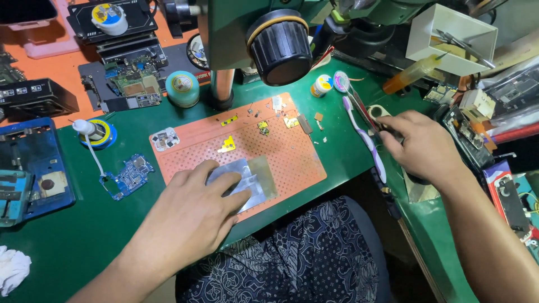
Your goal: Cleaning and sanding a metal stencil used for mobile phone repair using a toothbrush, tweezers, and wipes.
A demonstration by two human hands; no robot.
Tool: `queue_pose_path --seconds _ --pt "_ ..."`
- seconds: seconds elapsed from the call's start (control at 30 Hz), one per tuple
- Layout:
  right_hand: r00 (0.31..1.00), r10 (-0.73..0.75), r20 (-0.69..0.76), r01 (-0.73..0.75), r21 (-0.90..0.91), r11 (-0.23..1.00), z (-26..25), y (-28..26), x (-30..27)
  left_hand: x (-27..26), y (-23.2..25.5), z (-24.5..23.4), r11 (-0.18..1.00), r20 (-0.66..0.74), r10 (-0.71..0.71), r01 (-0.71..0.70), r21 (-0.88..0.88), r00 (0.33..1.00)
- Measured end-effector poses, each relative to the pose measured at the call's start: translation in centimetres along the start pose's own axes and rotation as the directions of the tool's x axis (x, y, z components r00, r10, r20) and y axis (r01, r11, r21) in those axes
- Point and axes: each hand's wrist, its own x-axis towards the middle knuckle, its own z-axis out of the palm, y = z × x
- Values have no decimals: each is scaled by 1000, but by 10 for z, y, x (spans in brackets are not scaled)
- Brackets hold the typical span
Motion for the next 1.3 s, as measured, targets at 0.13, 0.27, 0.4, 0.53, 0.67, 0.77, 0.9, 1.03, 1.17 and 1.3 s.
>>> queue_pose_path --seconds 0.13,0.27,0.4,0.53,0.67,0.77,0.9,1.03,1.17,1.3 --pt "988 137 71 -138 7 990 0 -11 15 1 0 0 1000 1 -6 6 3 1000" --pt "986 168 18 -165 -121 979 4 -13 22 0 -1 0 1000 5 -6 6 -5 1000" --pt "968 -146 -206 61 -370 927 21 10 24 0 -1 2 1000 -7 0 0 -2 1000" --pt "968 -244 52 249 -204 947 9 17 25 0 -1 1 1000 -8 -9 9 -10 1000" --pt "896 -443 -4 436 -174 883 6 18 25 1 -1 2 1000 -14 -13 12 -17 1000" --pt "929 -356 99 369 -279 886 5 22 25 2 -1 2 1000 -21 0 0 -12 1000" --pt "949 -307 71 306 -439 845 2 26 25 1 -2 2 1000 -40 9 -9 8 999" --pt "943 -291 164 334 -450 828 4 23 23 1 -2 2 1000 -38 10 -10 8 999" --pt "933 -340 117 358 -388 849 15 33 21 1 -1 1 1000 -61 9 -9 0 998" --pt "955 -159 249 213 -211 954 8 20 29 -2 -1 1 1000 -112 -3 1 -14 994"
